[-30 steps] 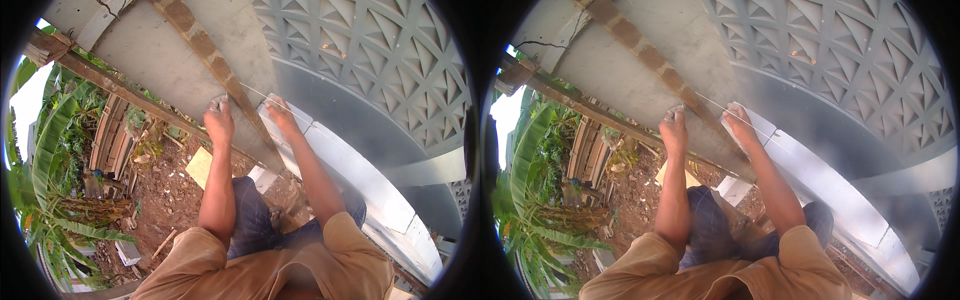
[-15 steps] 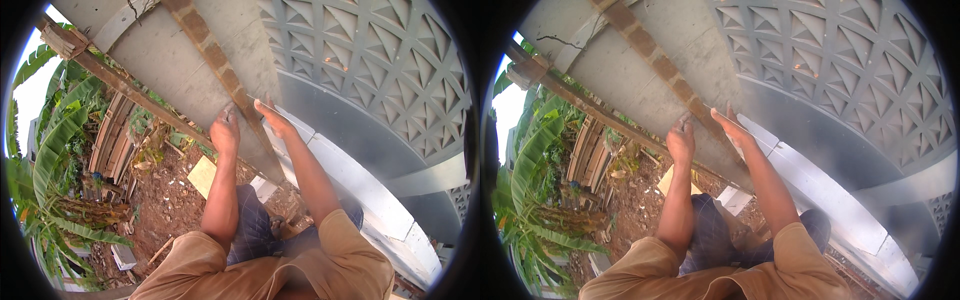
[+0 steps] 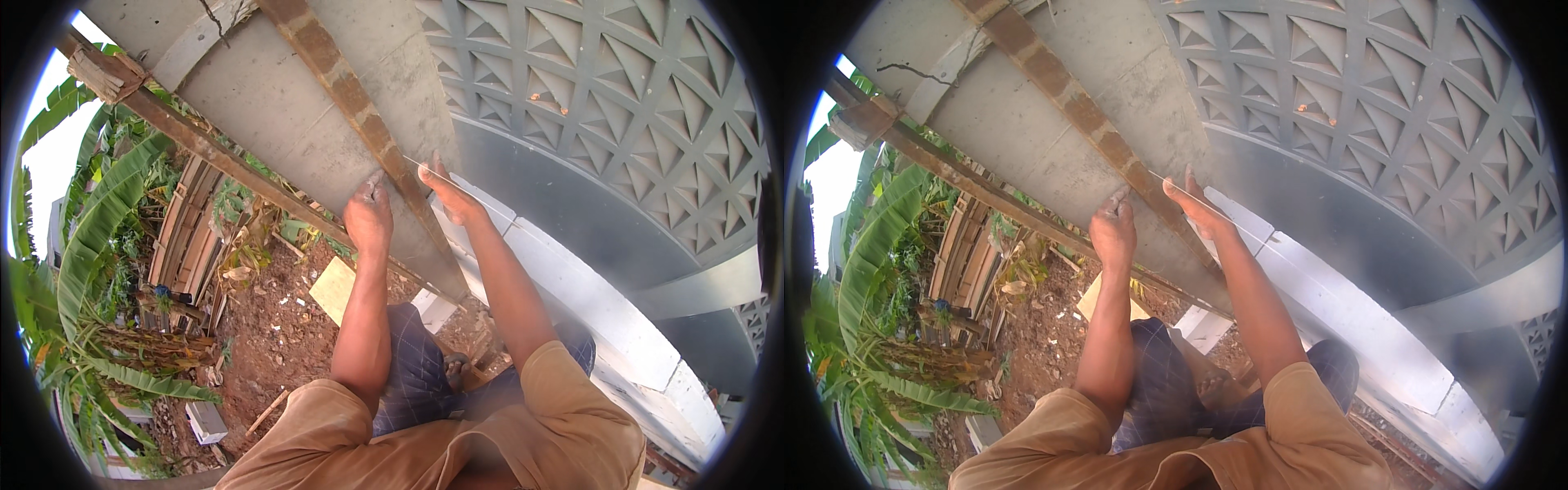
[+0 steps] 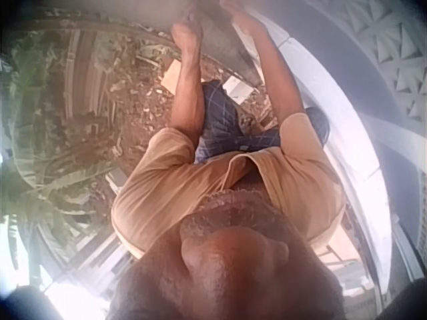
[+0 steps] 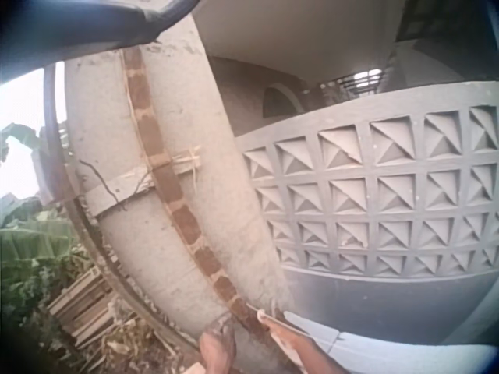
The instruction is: The person applies mortar to a curved wall section using a trowel, then places and adjusts white tiles along the curve. The person uses a hammer to tap tiles into position and a bucket to hold mortar.
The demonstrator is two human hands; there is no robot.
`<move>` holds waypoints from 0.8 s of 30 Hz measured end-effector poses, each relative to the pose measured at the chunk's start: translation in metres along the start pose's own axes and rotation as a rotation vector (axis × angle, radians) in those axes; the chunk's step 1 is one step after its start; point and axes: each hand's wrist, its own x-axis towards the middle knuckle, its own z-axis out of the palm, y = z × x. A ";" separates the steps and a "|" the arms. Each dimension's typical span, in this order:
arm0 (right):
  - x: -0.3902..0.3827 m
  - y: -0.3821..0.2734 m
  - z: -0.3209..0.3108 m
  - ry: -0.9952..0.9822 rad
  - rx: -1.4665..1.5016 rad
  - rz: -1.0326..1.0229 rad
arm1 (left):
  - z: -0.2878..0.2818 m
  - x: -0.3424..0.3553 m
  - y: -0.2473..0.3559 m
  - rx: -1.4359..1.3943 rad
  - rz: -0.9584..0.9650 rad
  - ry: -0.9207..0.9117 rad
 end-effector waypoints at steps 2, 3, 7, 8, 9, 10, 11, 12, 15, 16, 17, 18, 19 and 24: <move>-0.007 -0.008 0.004 -0.017 0.030 0.004 | -0.002 -0.001 0.000 -0.009 0.007 0.009; -0.011 -0.011 0.006 -0.025 0.045 0.006 | -0.004 -0.001 0.002 -0.010 -0.008 0.004; -0.017 -0.005 0.011 0.309 -0.042 -0.184 | -0.001 0.001 0.005 0.002 0.015 0.031; -0.029 -0.011 0.018 0.343 -0.048 -0.293 | -0.002 0.002 0.004 0.003 -0.026 0.023; -0.036 -0.016 0.024 0.377 -0.053 -0.402 | -0.004 0.002 0.004 0.004 -0.067 0.015; -0.039 -0.019 0.027 0.411 -0.029 -0.496 | -0.005 0.001 0.006 0.000 -0.107 0.000; -0.041 -0.021 0.030 0.444 -0.004 -0.589 | -0.005 0.001 0.007 -0.001 -0.108 -0.004; -0.041 -0.022 0.034 0.474 0.022 -0.682 | -0.005 0.001 0.007 -0.001 -0.110 -0.007; -0.027 -0.020 0.037 0.547 0.065 -0.682 | -0.003 0.000 0.007 -0.049 -0.071 0.003; -0.023 -0.020 0.040 0.584 0.085 -0.708 | -0.004 0.001 0.006 -0.070 -0.054 0.015; -0.020 -0.020 0.043 0.621 0.105 -0.734 | -0.005 0.001 0.006 -0.055 -0.057 0.002; -0.018 -0.019 0.045 0.657 0.125 -0.759 | -0.007 0.002 0.007 -0.040 -0.061 -0.010; -0.018 -0.019 0.047 0.669 0.096 -0.757 | -0.007 0.001 0.005 -0.024 -0.072 -0.025; -0.010 -0.020 0.055 0.685 0.191 -0.642 | -0.007 -0.001 -0.001 -0.071 -0.115 -0.089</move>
